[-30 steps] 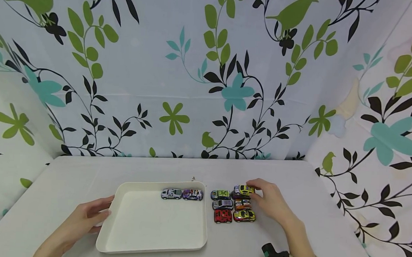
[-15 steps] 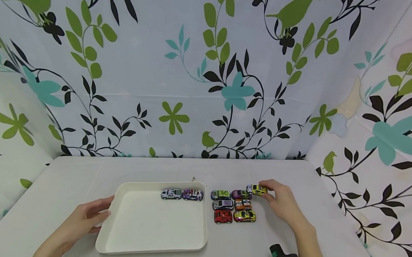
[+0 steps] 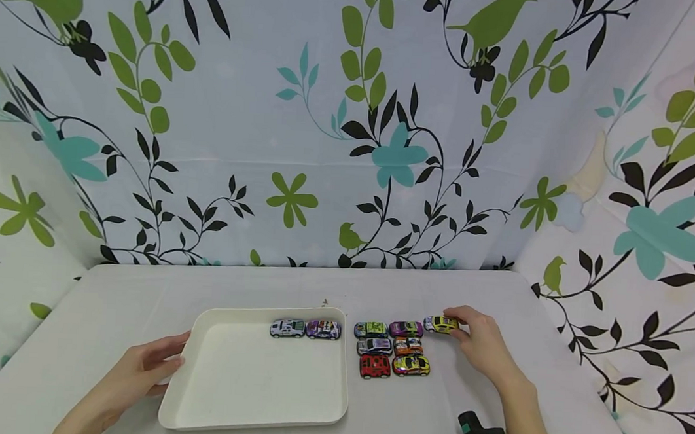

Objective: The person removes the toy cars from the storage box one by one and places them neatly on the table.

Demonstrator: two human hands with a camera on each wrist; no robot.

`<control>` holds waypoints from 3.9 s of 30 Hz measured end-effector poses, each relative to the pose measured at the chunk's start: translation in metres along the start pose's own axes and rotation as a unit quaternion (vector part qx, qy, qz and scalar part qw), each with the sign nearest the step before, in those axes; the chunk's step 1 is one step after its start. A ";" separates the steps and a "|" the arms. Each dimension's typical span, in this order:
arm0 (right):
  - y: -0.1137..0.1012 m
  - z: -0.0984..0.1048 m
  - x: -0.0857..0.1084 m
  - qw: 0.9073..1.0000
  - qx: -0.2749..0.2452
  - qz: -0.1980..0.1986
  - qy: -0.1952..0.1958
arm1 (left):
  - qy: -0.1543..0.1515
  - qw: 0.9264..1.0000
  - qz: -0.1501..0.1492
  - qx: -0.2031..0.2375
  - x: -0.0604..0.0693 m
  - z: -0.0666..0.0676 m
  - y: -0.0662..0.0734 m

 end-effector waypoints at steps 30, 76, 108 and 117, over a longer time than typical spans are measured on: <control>0.017 -0.018 -0.006 1.000 -0.001 -0.007 -0.010 | 0.001 1.000 0.007 -0.010 0.002 0.001 0.000; 0.016 -0.018 -0.005 1.000 -0.002 -0.022 -0.007 | -0.007 1.000 0.002 -0.001 0.002 0.001 0.001; -0.003 -0.013 -0.003 1.000 0.004 0.023 0.016 | -0.004 1.000 -0.001 -0.004 0.003 0.000 0.001; -0.026 -0.012 0.001 0.999 -0.004 0.040 0.012 | -0.004 1.000 -0.003 -0.004 0.003 0.001 0.001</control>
Point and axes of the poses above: each hand's wrist, its own x-axis away from the middle knuckle, its own z-axis out of the back of the hand, y = z × x, the point moved 5 cm from there along -x, towards the middle knuckle, and after that the axes turned 14 degrees about -z, right-handed, at the moved point
